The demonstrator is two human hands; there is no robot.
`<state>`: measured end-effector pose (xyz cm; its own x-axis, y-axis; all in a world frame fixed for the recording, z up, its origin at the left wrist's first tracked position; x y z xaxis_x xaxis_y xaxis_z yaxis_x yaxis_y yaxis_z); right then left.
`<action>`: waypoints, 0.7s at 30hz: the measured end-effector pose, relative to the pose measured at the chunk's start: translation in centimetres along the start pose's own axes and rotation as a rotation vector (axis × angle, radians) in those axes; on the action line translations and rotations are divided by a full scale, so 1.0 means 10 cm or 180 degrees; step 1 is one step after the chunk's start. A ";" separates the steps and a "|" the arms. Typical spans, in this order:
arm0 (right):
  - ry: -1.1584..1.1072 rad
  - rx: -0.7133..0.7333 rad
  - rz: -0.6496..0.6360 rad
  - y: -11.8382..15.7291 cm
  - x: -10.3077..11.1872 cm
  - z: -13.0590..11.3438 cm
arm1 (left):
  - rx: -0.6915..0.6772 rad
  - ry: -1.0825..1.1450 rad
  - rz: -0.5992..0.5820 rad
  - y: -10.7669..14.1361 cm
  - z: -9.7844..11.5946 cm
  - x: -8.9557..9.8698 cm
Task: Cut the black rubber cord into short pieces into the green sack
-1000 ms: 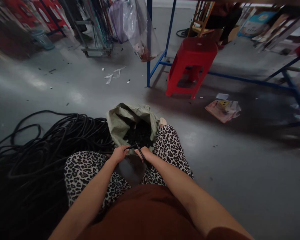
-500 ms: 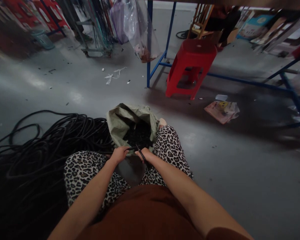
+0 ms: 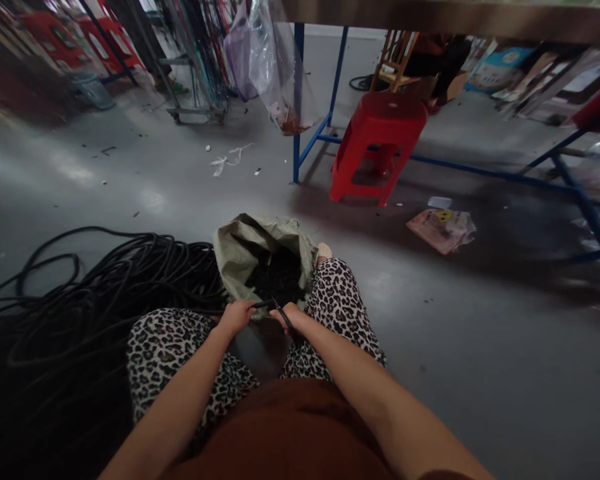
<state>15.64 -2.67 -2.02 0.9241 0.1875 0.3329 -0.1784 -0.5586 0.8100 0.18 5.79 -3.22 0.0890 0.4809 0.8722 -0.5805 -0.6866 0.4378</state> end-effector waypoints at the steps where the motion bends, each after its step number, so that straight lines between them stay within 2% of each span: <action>1: -0.0060 0.0001 -0.0019 0.00 0.01 0.00 | 0.0019 -0.0001 0.0014 0.00 -0.01 0.00; 5: -0.0015 0.0021 -0.0079 0.01 0.06 -0.03 | 0.0127 0.0062 0.0101 -0.01 -0.02 0.03; 10: 0.0015 0.0195 -0.0265 0.03 0.03 -0.06 | 0.0273 0.0185 0.0403 -0.04 -0.01 0.10; 21: 0.0003 0.0230 -0.0511 0.06 -0.03 -0.14 | 0.0298 0.0289 0.0463 -0.03 0.05 0.15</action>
<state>14.75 -1.92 -0.91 0.9385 0.2798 0.2025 -0.0037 -0.5780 0.8160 0.87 6.47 -1.97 -0.0663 0.4172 0.9064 -0.5038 -0.7981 0.3305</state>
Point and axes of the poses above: each hand's wrist, its own y-axis away from the middle knuckle, its own x-axis out of the back of the hand, z = x × y, the point moved 3 cm from there along -y, towards the middle knuckle, and after that the axes turned 1 degree about -x, right-handed, at the moved point
